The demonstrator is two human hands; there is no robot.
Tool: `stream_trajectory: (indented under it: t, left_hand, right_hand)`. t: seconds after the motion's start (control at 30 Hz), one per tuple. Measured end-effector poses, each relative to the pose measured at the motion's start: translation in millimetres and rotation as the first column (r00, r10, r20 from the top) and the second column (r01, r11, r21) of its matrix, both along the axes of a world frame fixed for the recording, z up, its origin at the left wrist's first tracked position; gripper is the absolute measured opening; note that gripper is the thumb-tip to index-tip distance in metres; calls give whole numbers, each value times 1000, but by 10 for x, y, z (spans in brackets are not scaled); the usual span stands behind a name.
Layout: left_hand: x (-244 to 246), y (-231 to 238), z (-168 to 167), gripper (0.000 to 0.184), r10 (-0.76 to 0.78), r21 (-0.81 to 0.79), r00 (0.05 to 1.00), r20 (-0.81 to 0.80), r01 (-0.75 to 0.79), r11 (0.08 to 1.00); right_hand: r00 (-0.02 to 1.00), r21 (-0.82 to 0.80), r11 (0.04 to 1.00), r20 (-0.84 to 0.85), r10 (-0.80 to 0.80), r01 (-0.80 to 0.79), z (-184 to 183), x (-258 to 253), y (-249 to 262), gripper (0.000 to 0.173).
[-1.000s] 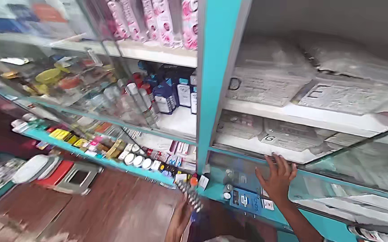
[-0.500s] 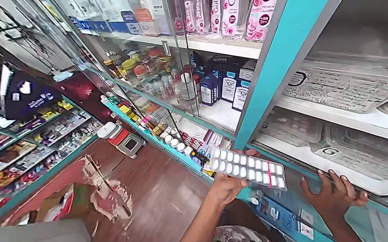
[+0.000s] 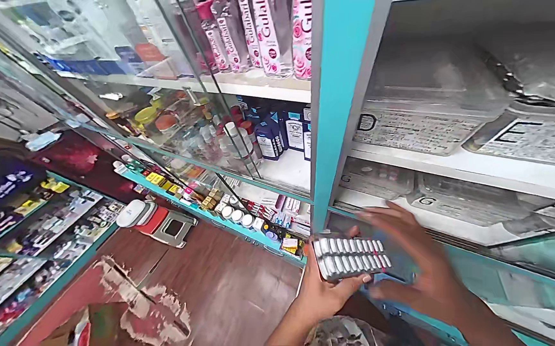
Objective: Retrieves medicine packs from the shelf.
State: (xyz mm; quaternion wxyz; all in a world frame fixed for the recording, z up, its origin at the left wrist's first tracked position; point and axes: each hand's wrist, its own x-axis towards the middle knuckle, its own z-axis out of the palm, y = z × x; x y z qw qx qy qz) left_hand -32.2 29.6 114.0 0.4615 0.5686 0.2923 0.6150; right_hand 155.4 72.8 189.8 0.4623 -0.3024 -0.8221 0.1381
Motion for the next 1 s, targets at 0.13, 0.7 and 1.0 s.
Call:
stream_trajectory:
  t: [0.13,0.7,1.0]
  left_hand:
    - [-39,19,30,62,4,12,1000,4,-4,1000]
    - [51,258,356,63,-42,98,998,-35,46,994]
    - [184,323,405,80,-254,186,940,228,214,959]
  right_hand:
    - [987,-5,988,39,154,-154,55,-271,136,55]
    - [978,-82,974,-20,209,-210,215,-171,268,68]
    - [906,-222,906,-311,286,-362,227,-108,276,67]
